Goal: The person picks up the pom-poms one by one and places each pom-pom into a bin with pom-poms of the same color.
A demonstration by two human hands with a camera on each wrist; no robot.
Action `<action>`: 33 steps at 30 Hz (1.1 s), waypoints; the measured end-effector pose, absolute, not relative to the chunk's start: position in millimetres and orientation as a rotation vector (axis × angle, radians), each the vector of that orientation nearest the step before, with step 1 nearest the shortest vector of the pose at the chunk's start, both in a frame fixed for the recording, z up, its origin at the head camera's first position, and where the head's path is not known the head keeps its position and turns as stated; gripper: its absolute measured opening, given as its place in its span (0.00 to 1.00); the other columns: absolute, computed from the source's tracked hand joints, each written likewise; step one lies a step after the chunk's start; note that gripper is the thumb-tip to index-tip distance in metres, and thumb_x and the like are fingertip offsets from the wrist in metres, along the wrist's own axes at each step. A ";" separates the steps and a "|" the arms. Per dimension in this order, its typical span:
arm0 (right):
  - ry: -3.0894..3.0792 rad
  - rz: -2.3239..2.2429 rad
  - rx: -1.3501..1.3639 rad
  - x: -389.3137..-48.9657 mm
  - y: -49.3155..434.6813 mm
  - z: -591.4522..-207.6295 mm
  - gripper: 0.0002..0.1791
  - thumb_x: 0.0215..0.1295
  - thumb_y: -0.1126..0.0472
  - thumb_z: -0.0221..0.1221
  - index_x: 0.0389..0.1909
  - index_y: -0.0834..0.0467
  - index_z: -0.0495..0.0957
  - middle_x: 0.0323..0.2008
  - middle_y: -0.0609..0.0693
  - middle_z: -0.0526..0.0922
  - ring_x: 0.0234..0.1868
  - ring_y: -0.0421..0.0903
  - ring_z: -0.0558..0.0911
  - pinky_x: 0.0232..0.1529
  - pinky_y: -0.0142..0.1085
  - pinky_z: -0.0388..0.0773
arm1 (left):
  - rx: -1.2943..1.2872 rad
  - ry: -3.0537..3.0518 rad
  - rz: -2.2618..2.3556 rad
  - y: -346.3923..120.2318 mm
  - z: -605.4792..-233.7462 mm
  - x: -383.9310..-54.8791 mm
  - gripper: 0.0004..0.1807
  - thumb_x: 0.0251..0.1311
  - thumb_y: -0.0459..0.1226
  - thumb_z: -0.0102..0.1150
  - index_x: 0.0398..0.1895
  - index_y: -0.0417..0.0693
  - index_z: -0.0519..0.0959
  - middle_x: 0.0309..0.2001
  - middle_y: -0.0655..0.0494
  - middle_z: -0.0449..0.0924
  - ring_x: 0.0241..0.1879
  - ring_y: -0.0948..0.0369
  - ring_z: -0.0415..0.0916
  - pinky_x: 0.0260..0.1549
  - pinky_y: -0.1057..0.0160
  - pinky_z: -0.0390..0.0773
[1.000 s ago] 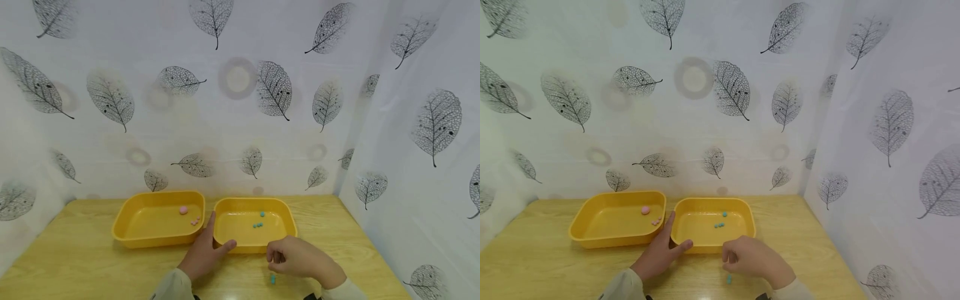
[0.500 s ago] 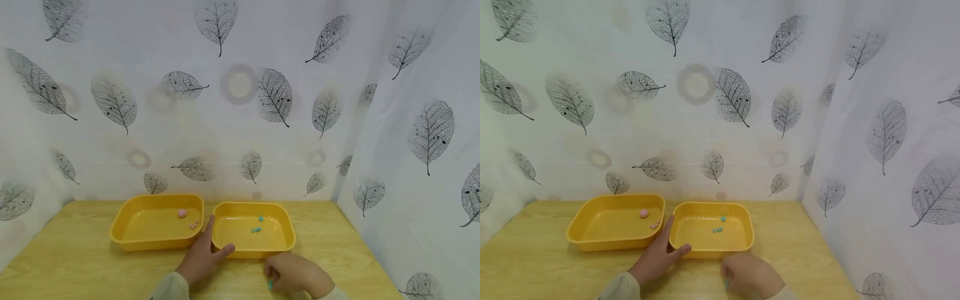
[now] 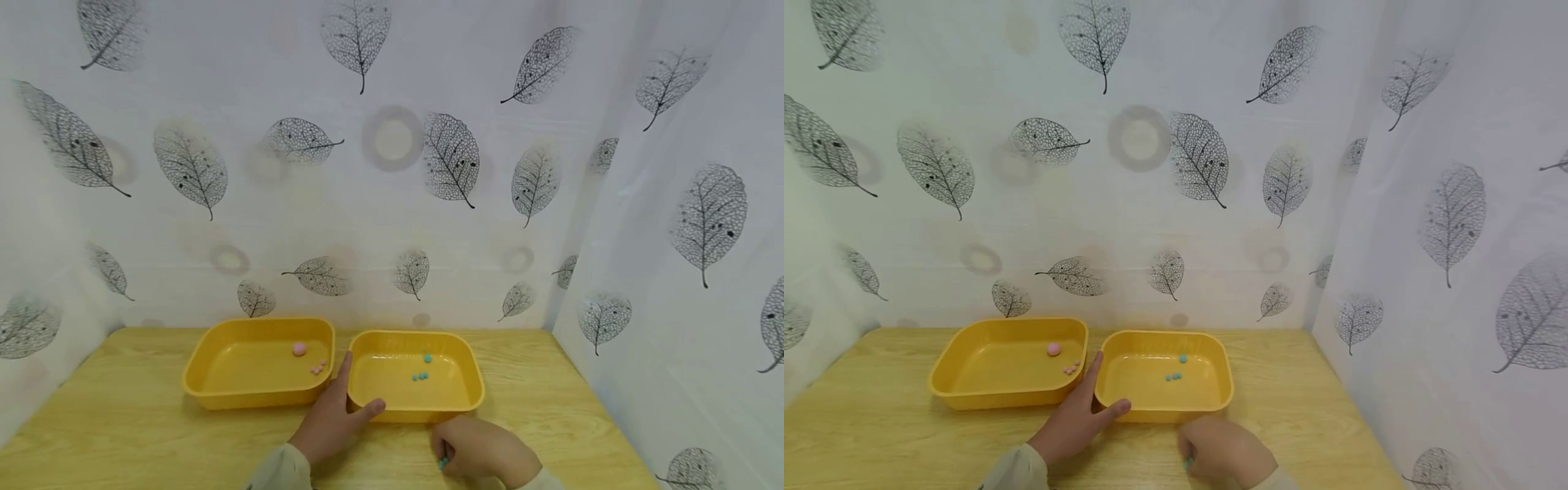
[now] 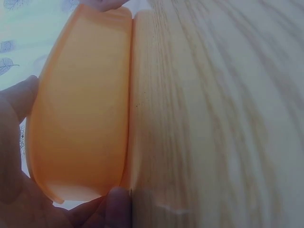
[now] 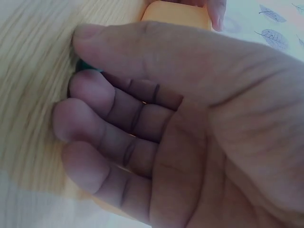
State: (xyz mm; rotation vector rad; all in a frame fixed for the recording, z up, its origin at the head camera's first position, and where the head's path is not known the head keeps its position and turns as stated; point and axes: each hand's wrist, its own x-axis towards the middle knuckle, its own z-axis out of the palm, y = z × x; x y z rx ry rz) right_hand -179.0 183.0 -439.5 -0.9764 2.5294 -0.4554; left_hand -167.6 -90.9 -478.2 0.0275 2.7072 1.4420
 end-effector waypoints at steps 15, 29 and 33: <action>2.575 -0.475 -0.984 -182.3 181.0 -447.1 0.15 0.63 0.58 0.70 0.21 0.44 0.76 0.19 0.33 0.70 0.22 0.30 0.68 0.25 0.27 0.69 | 0.032 2.700 1.468 -91.4 -479.1 -167.8 0.62 0.61 0.67 0.63 0.86 0.55 0.37 0.80 0.37 0.55 0.75 0.38 0.59 0.71 0.33 0.60; 2.561 -0.534 -1.028 -187.2 174.3 -449.8 0.12 0.65 0.54 0.71 0.25 0.44 0.78 0.22 0.31 0.71 0.24 0.29 0.69 0.28 0.27 0.70 | 0.033 2.691 1.465 -93.4 -479.2 -169.1 0.63 0.60 0.69 0.62 0.86 0.56 0.37 0.80 0.39 0.55 0.76 0.39 0.58 0.71 0.33 0.60; 2.572 -0.522 -1.045 -186.5 172.1 -450.9 0.13 0.66 0.55 0.71 0.25 0.44 0.77 0.21 0.31 0.71 0.24 0.29 0.68 0.27 0.26 0.70 | 0.030 2.686 1.470 -93.8 -480.6 -170.0 0.63 0.61 0.68 0.62 0.86 0.56 0.37 0.80 0.39 0.55 0.76 0.39 0.59 0.71 0.34 0.60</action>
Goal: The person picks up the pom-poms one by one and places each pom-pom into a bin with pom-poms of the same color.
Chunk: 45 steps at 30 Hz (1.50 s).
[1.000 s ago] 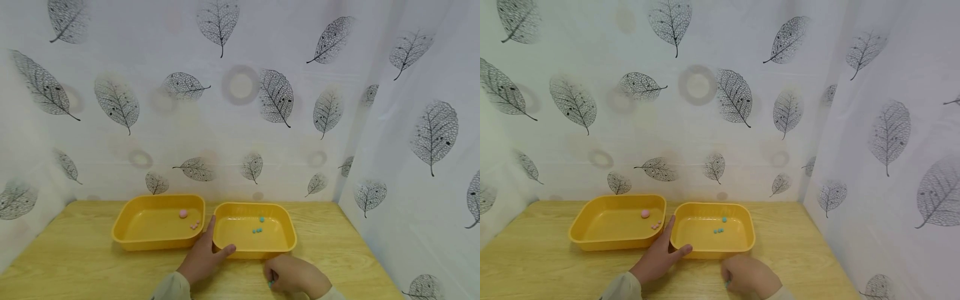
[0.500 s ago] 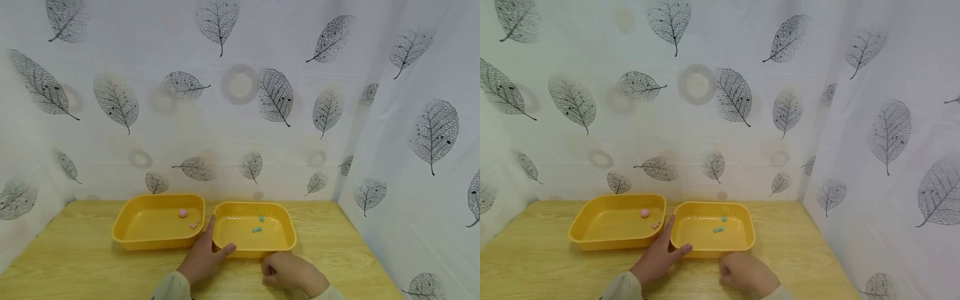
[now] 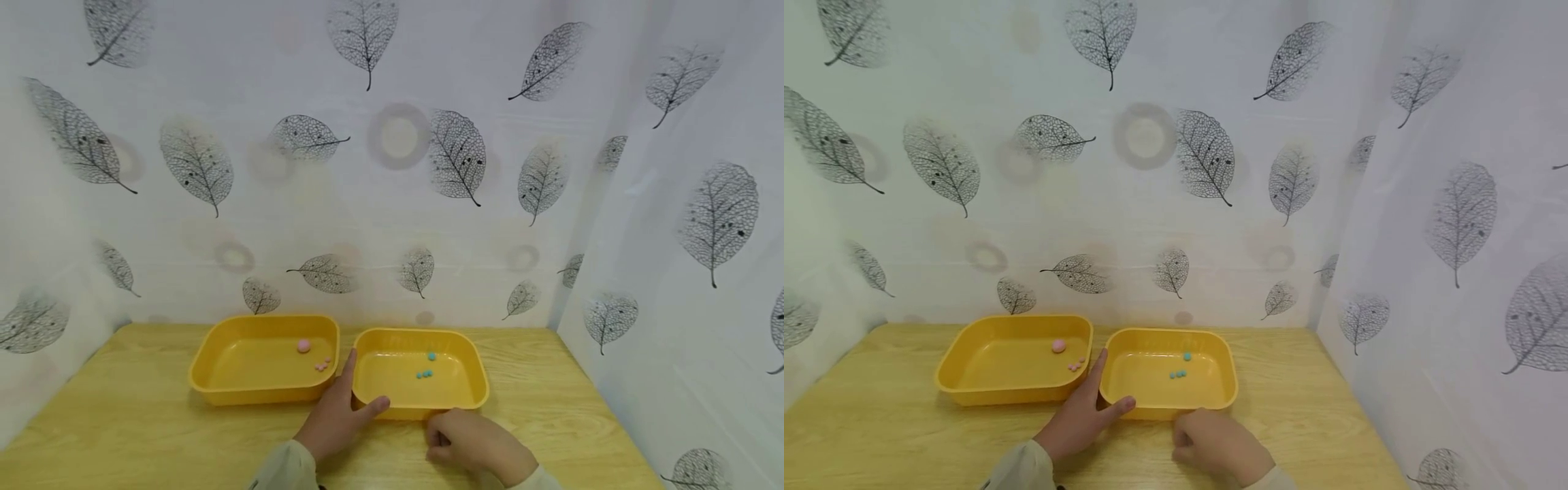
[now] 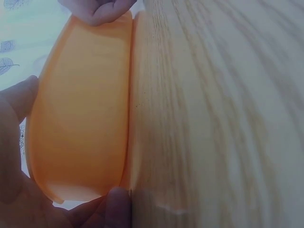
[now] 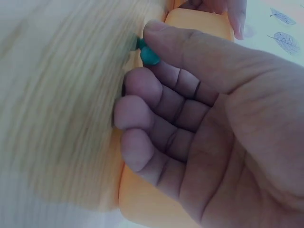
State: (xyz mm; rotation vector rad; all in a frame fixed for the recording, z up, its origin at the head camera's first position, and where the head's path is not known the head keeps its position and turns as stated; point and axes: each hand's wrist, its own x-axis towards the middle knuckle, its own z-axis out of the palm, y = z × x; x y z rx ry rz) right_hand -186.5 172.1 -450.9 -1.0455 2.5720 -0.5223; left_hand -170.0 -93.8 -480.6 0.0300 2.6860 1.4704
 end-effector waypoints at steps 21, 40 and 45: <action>2.591 -0.549 -1.035 -183.4 168.7 -458.7 0.10 0.67 0.51 0.69 0.28 0.42 0.78 0.24 0.30 0.72 0.26 0.29 0.70 0.30 0.26 0.71 | 0.034 2.679 1.465 -91.9 -478.9 -166.3 0.63 0.61 0.68 0.62 0.86 0.55 0.37 0.80 0.37 0.55 0.75 0.38 0.59 0.71 0.33 0.60; 2.537 -0.735 -1.219 -186.3 178.3 -421.6 0.10 0.72 0.55 0.66 0.30 0.46 0.76 0.23 0.31 0.72 0.23 0.26 0.68 0.25 0.25 0.73 | 0.010 2.689 1.461 -92.9 -477.8 -169.0 0.63 0.60 0.69 0.62 0.86 0.58 0.37 0.80 0.38 0.55 0.76 0.38 0.58 0.71 0.34 0.60; 2.605 -0.815 -1.220 -186.7 181.3 -418.4 0.10 0.72 0.55 0.65 0.30 0.45 0.76 0.23 0.31 0.73 0.23 0.27 0.69 0.25 0.25 0.73 | 0.005 2.688 1.463 -91.7 -479.0 -170.0 0.63 0.60 0.68 0.62 0.86 0.57 0.37 0.80 0.40 0.55 0.76 0.40 0.59 0.72 0.34 0.60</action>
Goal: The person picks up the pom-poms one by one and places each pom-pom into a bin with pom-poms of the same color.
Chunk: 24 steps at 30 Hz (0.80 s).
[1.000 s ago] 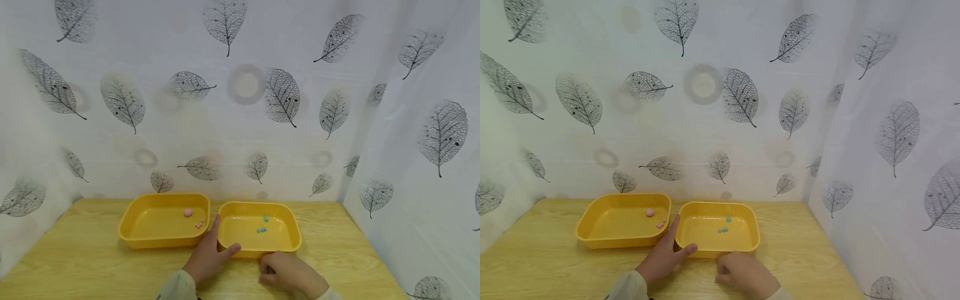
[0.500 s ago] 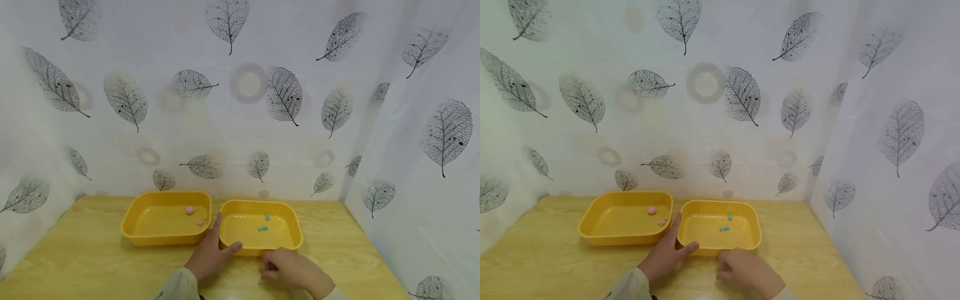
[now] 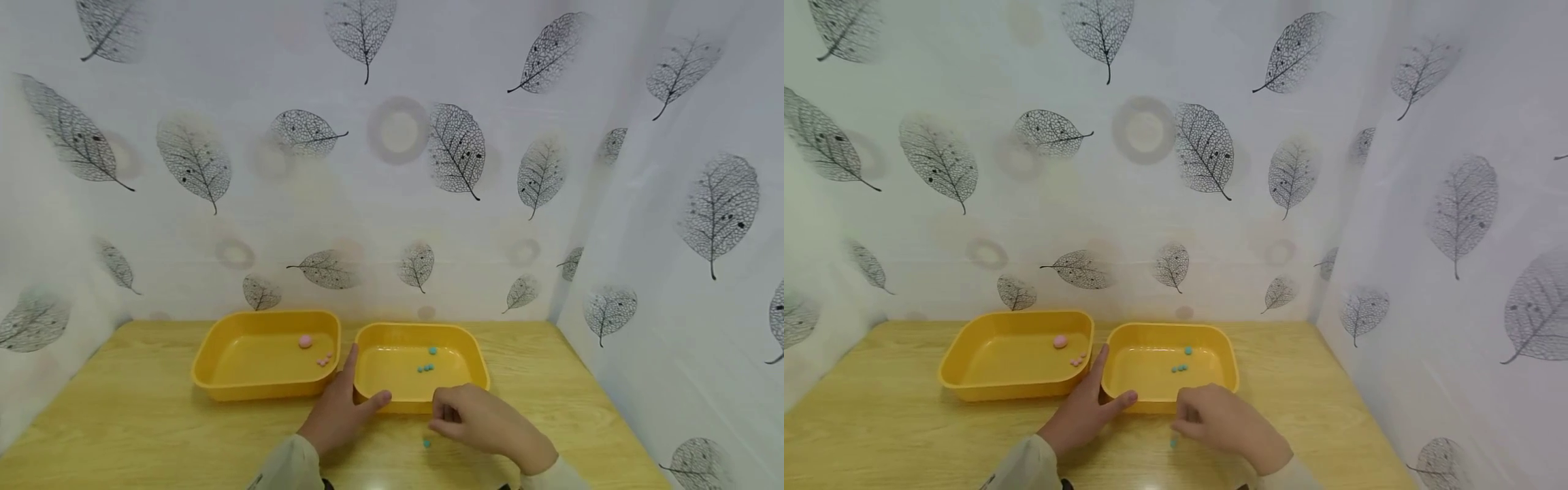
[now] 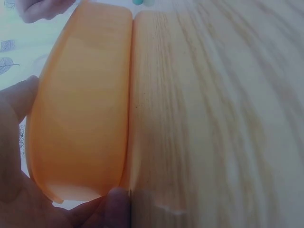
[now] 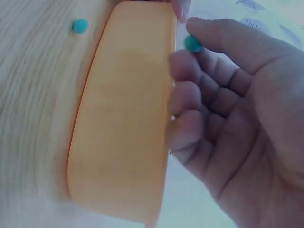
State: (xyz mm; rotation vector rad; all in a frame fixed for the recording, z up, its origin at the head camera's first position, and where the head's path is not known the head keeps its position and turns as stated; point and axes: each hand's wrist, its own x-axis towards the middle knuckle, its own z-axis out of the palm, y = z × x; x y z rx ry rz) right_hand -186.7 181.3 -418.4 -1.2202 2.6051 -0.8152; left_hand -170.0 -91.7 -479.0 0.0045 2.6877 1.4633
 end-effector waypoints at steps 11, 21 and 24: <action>3.303 -0.821 -1.125 -200.4 183.7 -435.0 0.14 0.59 0.66 0.72 0.30 0.47 0.76 0.25 0.34 0.74 0.25 0.33 0.72 0.25 0.26 0.71 | -0.005 2.681 1.453 -91.7 -476.2 -168.8 0.63 0.59 0.69 0.62 0.86 0.56 0.37 0.80 0.39 0.55 0.76 0.39 0.58 0.72 0.34 0.59; 3.311 -0.788 -0.830 -209.1 187.9 -441.6 0.10 0.60 0.67 0.72 0.34 0.52 0.80 0.32 0.40 0.80 0.34 0.42 0.79 0.33 0.31 0.79 | -0.001 2.671 1.472 -91.8 -475.2 -170.0 0.63 0.60 0.69 0.63 0.86 0.56 0.37 0.80 0.39 0.55 0.76 0.39 0.58 0.72 0.34 0.59; 3.296 -0.775 -0.803 -210.3 188.8 -443.3 0.10 0.62 0.63 0.73 0.32 0.49 0.80 0.31 0.38 0.79 0.33 0.41 0.79 0.33 0.31 0.79 | 0.006 2.674 1.469 -91.7 -475.5 -170.5 0.63 0.60 0.69 0.62 0.86 0.56 0.37 0.80 0.38 0.54 0.76 0.38 0.58 0.72 0.33 0.59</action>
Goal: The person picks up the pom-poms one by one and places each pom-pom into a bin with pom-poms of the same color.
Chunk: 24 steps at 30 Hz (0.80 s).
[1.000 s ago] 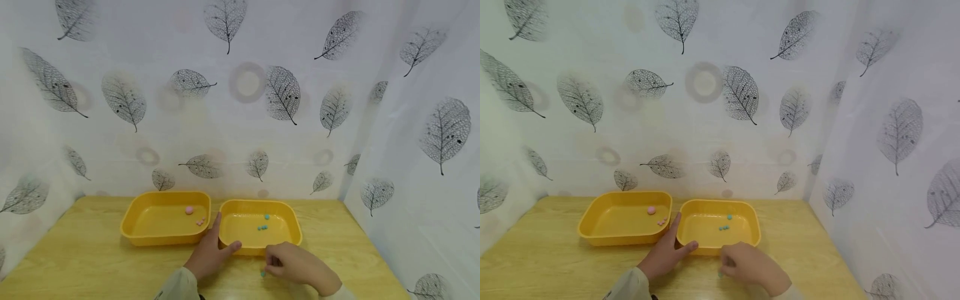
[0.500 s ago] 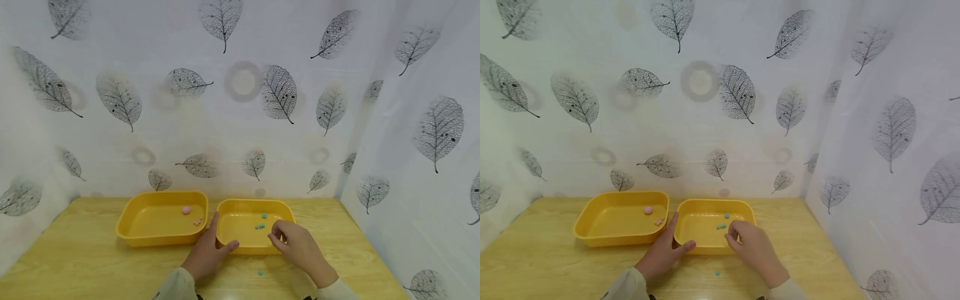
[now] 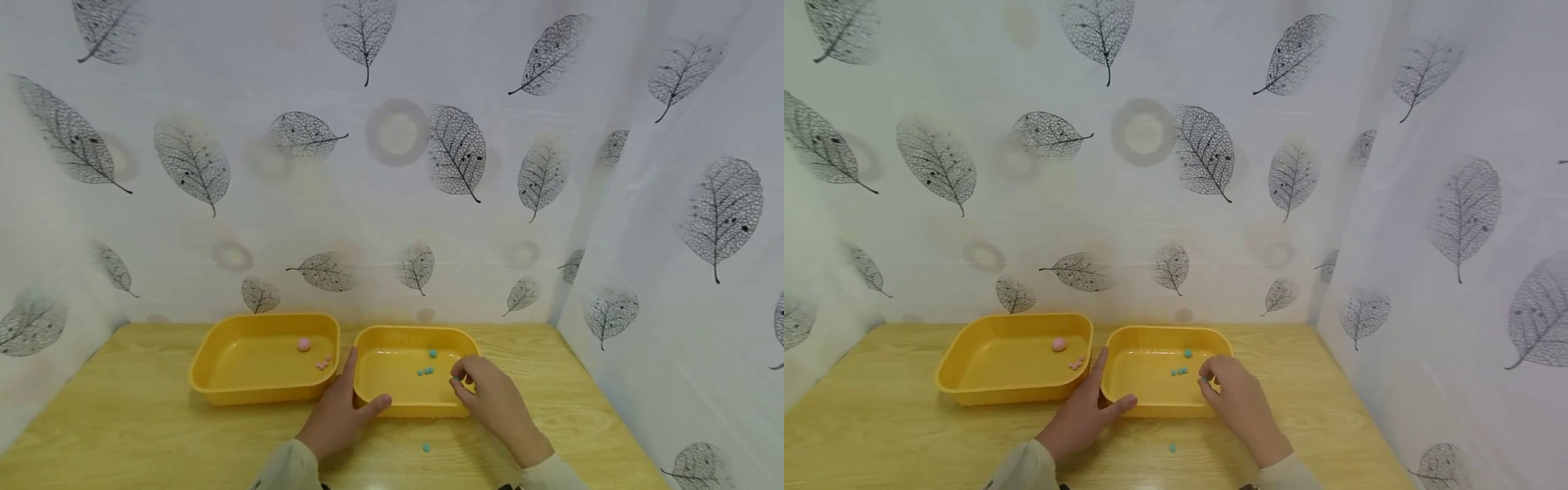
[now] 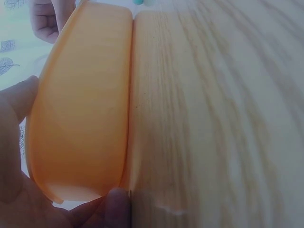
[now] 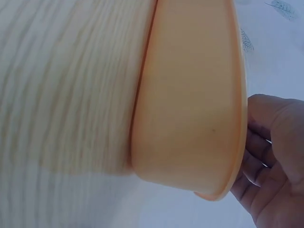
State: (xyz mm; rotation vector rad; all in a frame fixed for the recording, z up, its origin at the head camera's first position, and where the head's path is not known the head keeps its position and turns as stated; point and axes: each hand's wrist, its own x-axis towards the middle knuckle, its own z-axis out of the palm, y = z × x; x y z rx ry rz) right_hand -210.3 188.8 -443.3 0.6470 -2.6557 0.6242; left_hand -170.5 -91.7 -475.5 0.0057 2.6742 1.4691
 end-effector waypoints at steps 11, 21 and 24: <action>-2.666 0.612 0.683 -217.2 188.3 -448.8 0.09 0.62 0.66 0.70 0.32 0.49 0.81 0.28 0.36 0.77 0.28 0.36 0.74 0.29 0.29 0.75 | -0.006 2.668 1.473 -91.5 -475.4 -167.8 0.63 0.60 0.68 0.63 0.86 0.57 0.37 0.80 0.38 0.54 0.76 0.37 0.58 0.72 0.33 0.59; -2.799 0.444 0.813 -248.9 181.9 -429.9 0.06 0.63 0.67 0.69 0.34 0.54 0.83 0.28 0.39 0.81 0.28 0.37 0.76 0.31 0.35 0.78 | 0.021 2.659 1.477 -92.7 -473.1 -166.7 0.62 0.61 0.68 0.62 0.86 0.57 0.36 0.81 0.39 0.52 0.76 0.37 0.57 0.71 0.32 0.59; -2.844 0.339 0.897 -259.8 178.2 -428.7 0.06 0.62 0.67 0.69 0.32 0.53 0.83 0.28 0.40 0.81 0.29 0.38 0.77 0.33 0.36 0.78 | 0.032 2.666 1.479 -92.5 -472.3 -166.4 0.62 0.61 0.68 0.62 0.86 0.56 0.36 0.80 0.38 0.53 0.75 0.36 0.58 0.70 0.31 0.60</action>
